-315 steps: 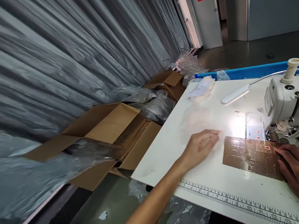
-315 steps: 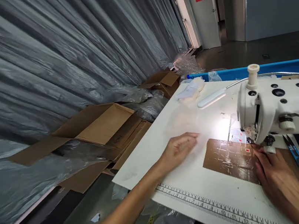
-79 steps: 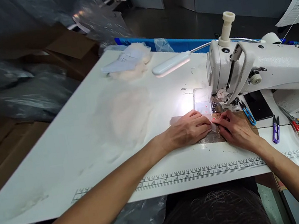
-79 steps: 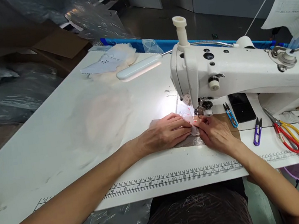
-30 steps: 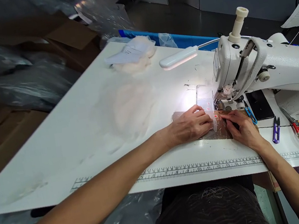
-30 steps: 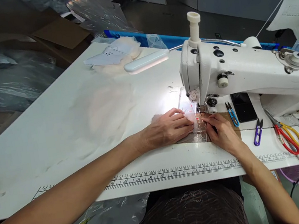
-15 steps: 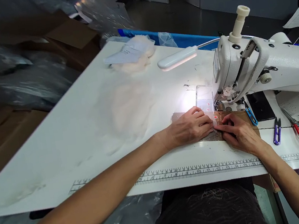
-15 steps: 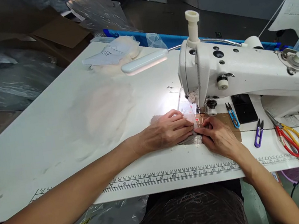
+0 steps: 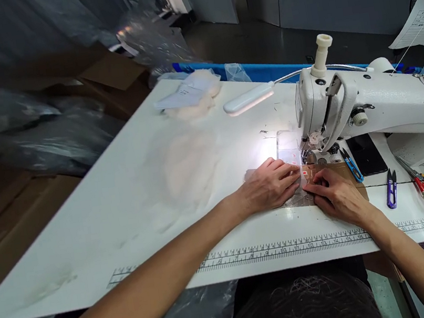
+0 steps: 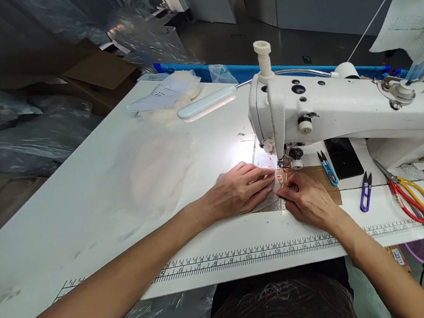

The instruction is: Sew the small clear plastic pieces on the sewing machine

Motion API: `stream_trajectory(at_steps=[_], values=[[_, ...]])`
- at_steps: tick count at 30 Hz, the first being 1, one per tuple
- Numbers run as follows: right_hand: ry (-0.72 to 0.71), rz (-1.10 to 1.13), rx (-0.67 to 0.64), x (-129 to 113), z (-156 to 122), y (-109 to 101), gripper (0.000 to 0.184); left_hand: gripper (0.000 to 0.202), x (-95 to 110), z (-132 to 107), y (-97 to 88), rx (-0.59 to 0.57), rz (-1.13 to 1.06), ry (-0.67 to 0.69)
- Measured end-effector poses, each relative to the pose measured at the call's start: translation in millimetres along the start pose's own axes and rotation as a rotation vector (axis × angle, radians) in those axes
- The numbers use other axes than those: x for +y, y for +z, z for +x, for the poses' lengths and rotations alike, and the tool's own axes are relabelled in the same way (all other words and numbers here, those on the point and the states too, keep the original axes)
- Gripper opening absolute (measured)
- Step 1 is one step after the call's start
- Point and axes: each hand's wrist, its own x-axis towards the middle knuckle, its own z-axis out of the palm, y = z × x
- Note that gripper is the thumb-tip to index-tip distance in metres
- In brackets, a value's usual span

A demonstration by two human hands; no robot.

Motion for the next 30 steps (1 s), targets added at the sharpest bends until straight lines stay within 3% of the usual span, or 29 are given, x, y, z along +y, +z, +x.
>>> stream_trajectory(at_steps=[7, 13, 19, 26, 30], values=[[-0.017, -0.029, 0.013, -1, 1, 0, 0.032, 0.036, 4, 3, -7.2, -0.094, 0.036, -0.023], [-0.036, -0.071, 0.007, -1, 0, 0, 0.030, 0.041, 13, 3, -10.9, -0.252, 0.111, -0.056], [-0.036, -0.136, -0.098, 0, 10, -4, 0.024, 0.034, 21, 1, -4.5, -0.178, 0.167, -0.135], [0.044, -0.228, -0.164, 4, 24, -6, 0.030, 0.038, -10, 10, 3.0, -0.185, 0.035, -0.068], [0.054, -0.210, -0.140, 4, 21, -2, 0.029, 0.036, -18, 7, 4.0, -0.140, -0.087, -0.125]])
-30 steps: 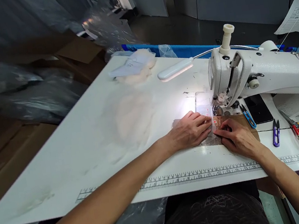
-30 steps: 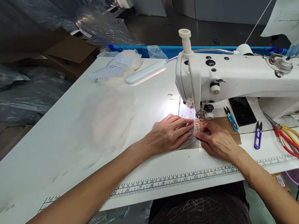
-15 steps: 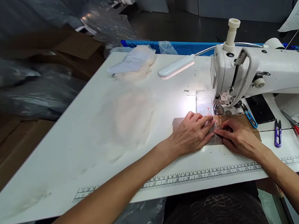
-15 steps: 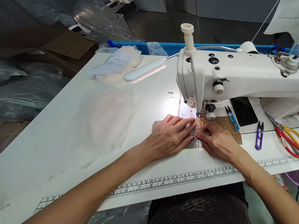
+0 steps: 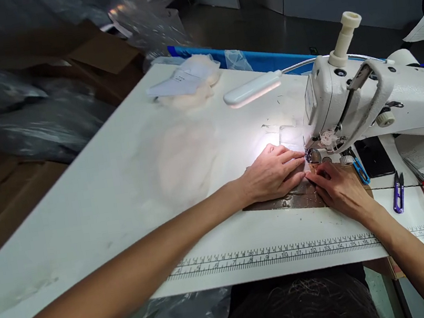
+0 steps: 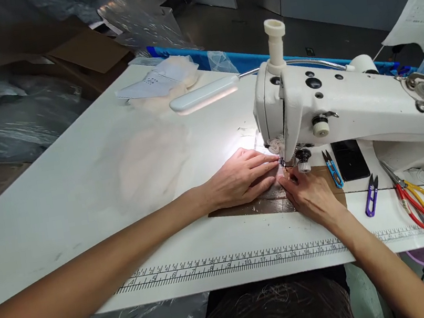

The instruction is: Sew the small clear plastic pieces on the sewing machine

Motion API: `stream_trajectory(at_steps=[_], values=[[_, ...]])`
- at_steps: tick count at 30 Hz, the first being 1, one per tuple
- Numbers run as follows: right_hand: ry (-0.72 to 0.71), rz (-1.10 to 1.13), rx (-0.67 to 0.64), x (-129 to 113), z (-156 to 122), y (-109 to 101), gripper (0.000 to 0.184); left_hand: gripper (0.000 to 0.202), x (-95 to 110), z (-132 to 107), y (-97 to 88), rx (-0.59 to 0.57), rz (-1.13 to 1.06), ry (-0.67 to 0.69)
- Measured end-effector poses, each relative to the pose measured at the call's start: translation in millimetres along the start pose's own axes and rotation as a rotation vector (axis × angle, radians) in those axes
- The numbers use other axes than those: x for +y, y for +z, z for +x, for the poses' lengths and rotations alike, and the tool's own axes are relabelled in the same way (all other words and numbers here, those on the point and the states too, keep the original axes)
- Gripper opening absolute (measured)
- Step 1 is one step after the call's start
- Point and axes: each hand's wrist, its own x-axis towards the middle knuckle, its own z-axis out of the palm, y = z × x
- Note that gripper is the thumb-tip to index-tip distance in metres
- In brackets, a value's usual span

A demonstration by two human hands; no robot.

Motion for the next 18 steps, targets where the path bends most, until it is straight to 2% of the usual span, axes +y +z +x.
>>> stream_trajectory(at_steps=[10, 18], values=[[0.000, -0.044, 0.035, -0.6, -3.1, 2.0, 0.036, 0.033, 2.3, -3.7, 2.2, 0.052, 0.026, 0.030], [0.046, 0.006, -0.025, -4.1, -4.0, -1.5, 0.038, 0.034, 4.0, -3.2, 1.6, 0.056, 0.031, 0.049]])
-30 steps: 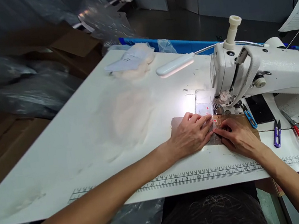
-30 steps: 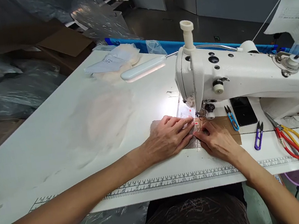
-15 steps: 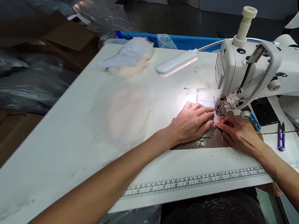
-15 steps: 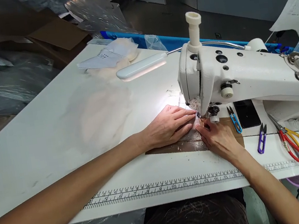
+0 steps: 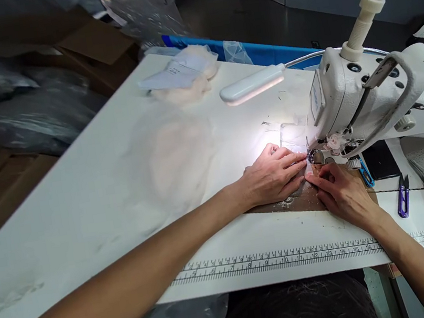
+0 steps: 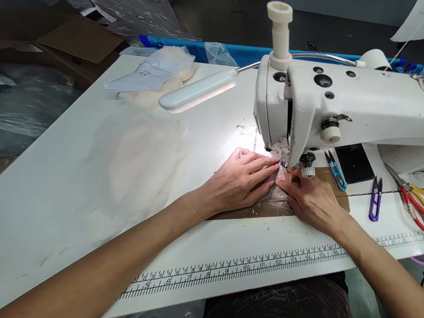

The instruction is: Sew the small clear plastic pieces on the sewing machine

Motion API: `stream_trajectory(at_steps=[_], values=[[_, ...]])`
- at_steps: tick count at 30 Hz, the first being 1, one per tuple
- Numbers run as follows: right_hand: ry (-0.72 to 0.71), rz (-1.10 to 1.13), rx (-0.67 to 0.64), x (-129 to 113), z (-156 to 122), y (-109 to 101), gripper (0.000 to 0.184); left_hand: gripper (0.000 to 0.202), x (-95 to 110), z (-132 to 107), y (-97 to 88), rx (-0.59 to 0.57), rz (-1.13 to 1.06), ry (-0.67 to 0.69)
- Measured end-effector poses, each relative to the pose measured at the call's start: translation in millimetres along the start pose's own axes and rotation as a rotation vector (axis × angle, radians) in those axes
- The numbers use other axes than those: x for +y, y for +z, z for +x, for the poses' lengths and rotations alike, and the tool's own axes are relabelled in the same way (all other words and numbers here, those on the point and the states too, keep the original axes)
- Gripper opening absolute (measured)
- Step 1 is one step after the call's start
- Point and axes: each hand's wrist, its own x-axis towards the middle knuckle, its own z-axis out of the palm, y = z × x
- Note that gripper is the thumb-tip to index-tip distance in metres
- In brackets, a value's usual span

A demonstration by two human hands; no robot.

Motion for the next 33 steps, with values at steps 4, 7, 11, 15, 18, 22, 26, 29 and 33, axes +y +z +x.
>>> stream_trajectory(at_steps=[4, 7, 11, 15, 18, 22, 26, 29, 33], values=[[0.010, 0.034, -0.003, -0.2, -1.1, 1.1, 0.039, 0.033, 0.5, -0.4, -0.3, -0.025, 0.017, -0.015], [0.022, 0.050, -0.012, 0.1, -1.0, 2.1, 0.039, 0.034, 0.6, -0.7, -0.2, -0.048, 0.033, -0.019], [0.025, 0.056, -0.012, 0.3, -0.7, 2.7, 0.038, 0.035, 0.5, -0.4, -0.3, -0.033, 0.037, -0.013], [0.021, 0.053, 0.007, 0.9, -1.3, 3.9, 0.039, 0.035, 0.1, -0.2, -0.4, -0.042, 0.025, -0.013], [0.020, 0.069, 0.025, 1.7, -2.1, 5.3, 0.038, 0.035, -0.2, -0.2, 0.2, -0.048, 0.019, -0.011], [0.015, 0.069, 0.043, 2.3, -2.4, 6.5, 0.039, 0.035, 0.0, -0.1, 1.0, -0.040, 0.016, -0.008], [0.023, 0.063, 0.066, 1.9, -2.6, 7.5, 0.038, 0.036, 0.6, -0.3, 0.4, -0.022, 0.011, -0.016], [0.013, 0.060, 0.096, 1.7, -3.1, 8.7, 0.037, 0.037, 0.4, -0.7, 0.0, -0.018, -0.005, -0.036], [0.019, 0.063, 0.115, 2.1, -3.8, 9.6, 0.034, 0.038, 0.1, -0.7, 0.4, -0.010, 0.005, -0.029]])
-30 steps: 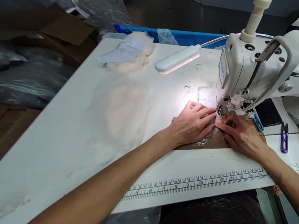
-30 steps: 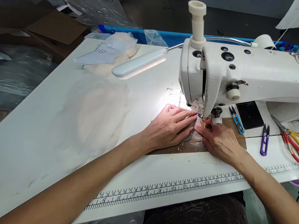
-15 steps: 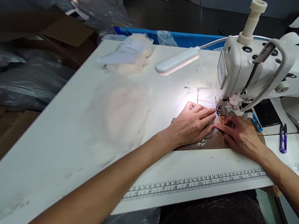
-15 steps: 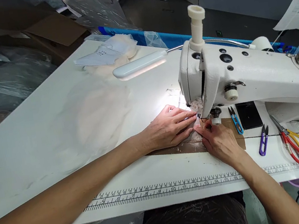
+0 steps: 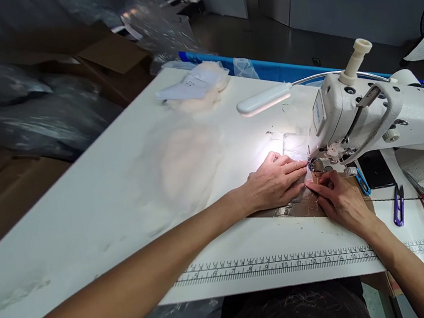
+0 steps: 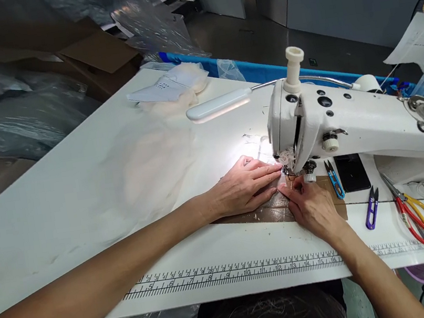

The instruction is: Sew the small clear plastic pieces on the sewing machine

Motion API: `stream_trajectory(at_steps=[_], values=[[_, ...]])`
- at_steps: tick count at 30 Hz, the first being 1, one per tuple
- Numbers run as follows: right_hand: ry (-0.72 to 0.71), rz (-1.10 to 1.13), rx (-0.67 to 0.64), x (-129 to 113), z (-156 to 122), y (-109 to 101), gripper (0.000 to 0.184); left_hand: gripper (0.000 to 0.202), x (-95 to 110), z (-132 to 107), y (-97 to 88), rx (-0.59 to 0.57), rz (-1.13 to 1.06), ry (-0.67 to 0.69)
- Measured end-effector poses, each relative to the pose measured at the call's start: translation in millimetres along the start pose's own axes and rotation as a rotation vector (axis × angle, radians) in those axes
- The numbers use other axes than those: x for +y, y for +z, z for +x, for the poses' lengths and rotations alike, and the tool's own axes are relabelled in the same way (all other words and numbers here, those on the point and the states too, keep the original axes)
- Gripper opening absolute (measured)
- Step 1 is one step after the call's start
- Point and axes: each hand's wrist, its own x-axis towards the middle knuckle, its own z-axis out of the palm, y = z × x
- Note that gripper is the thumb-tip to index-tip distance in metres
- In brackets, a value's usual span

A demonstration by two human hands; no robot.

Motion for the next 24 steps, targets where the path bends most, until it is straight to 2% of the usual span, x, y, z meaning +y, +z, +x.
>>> stream_trajectory(at_steps=[8, 13, 17, 20, 24], values=[[-0.009, 0.022, 0.025, 0.7, 0.6, -1.1, 0.033, 0.038, 1.6, 1.6, -0.7, -0.003, 0.030, 0.021], [0.032, 0.038, -0.023, 0.5, 1.4, -1.3, 0.035, 0.036, 3.1, 0.8, -0.5, -0.038, 0.053, 0.018], [0.055, 0.052, -0.046, 0.6, 2.4, -1.6, 0.036, 0.032, 5.1, 1.5, -2.3, 0.041, 0.063, -0.001], [0.069, 0.065, -0.052, -0.5, 1.8, -0.1, 0.037, 0.027, 5.9, 1.6, -1.8, 0.115, -0.011, 0.019], [0.083, 0.076, -0.061, -1.2, 0.6, 0.0, 0.038, 0.026, 5.6, 0.1, 1.0, 0.086, -0.140, 0.067]])
